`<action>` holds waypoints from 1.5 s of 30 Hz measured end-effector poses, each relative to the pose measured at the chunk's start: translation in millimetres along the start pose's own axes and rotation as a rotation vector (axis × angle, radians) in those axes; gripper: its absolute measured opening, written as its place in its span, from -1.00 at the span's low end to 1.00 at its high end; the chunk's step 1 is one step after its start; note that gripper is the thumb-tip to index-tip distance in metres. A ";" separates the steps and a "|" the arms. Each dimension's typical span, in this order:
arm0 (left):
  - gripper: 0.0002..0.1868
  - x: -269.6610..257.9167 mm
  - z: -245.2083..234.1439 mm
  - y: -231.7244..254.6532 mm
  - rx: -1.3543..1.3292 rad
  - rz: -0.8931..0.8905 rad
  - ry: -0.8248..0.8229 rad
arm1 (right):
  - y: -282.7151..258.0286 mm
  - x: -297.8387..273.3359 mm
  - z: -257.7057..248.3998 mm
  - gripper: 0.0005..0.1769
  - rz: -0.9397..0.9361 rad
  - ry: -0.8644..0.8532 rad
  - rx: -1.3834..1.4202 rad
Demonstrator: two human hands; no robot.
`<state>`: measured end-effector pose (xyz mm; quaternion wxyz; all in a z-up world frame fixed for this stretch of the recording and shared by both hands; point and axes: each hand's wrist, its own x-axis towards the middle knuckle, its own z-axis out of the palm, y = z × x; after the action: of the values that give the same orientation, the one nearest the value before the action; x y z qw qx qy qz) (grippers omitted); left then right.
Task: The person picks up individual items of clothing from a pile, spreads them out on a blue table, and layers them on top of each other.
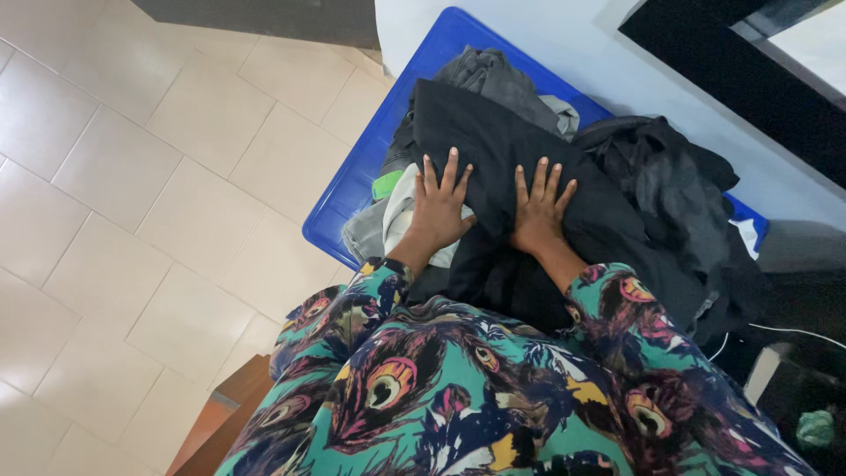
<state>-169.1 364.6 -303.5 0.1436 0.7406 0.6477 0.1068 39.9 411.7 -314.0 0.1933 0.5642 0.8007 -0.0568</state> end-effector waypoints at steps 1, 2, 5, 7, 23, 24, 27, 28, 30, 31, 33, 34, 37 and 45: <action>0.07 1.8 1.0 -0.6 0.011 -0.004 -0.012 | 0.5 1.4 -1.5 0.59 -0.010 -0.009 -0.003; 0.07 3.0 2.3 -0.3 0.013 -0.003 -0.008 | 0.8 1.5 -3.8 0.59 -0.009 -0.004 -0.003; 0.06 6.5 4.4 -1.3 0.032 -0.021 -0.018 | -2.5 1.2 -9.0 0.68 0.030 -0.072 0.062; 0.08 10.8 1.7 -1.4 0.065 -0.054 -0.062 | -2.7 0.6 -10.8 0.71 0.002 -0.004 0.058; 0.09 -84.2 -93.1 117.0 -0.084 -0.001 0.092 | -12.4 -155.8 -112.5 0.35 -0.249 0.298 0.339; 0.05 -95.8 -101.8 130.9 -0.101 0.071 0.181 | -11.0 -172.4 -118.6 0.28 -0.285 0.390 0.291; -0.01 -123.0 -122.8 164.0 -0.107 0.187 0.313 | -1.5 -217.3 -134.6 0.18 -0.329 0.513 0.268; -0.03 -131.6 -128.3 173.6 -0.095 0.226 0.355 | 2.2 -231.7 -138.9 0.14 -0.340 0.542 0.297; -0.04 -149.8 -138.1 189.3 -0.099 0.264 0.398 | 6.5 -259.4 -145.3 0.11 -0.345 0.583 0.297; -0.06 -157.5 -141.8 196.5 -0.105 0.303 0.434 | 9.0 -271.4 -147.2 0.08 -0.347 0.619 0.301; -0.08 -170.9 -147.3 209.2 -0.092 0.327 0.461 | 11.6 -291.6 -148.8 0.07 -0.340 0.626 0.321; -0.10 -177.2 -149.4 215.0 -0.079 0.348 0.488 | 12.9 -301.2 -149.1 0.06 -0.336 0.631 0.341; -0.10 -190.0 -156.1 226.9 -0.130 0.438 0.474 | 16.4 -326.8 -149.1 0.04 -0.307 0.659 0.362; -0.07 -204.2 -176.4 244.2 -0.246 0.743 0.434 | 9.6 -392.4 -152.2 -0.04 -0.104 0.803 0.371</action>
<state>-31.3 146.3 -47.0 0.0433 0.8608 0.3353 0.3804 124.8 116.3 -26.4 -0.2405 0.5258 0.8158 0.0144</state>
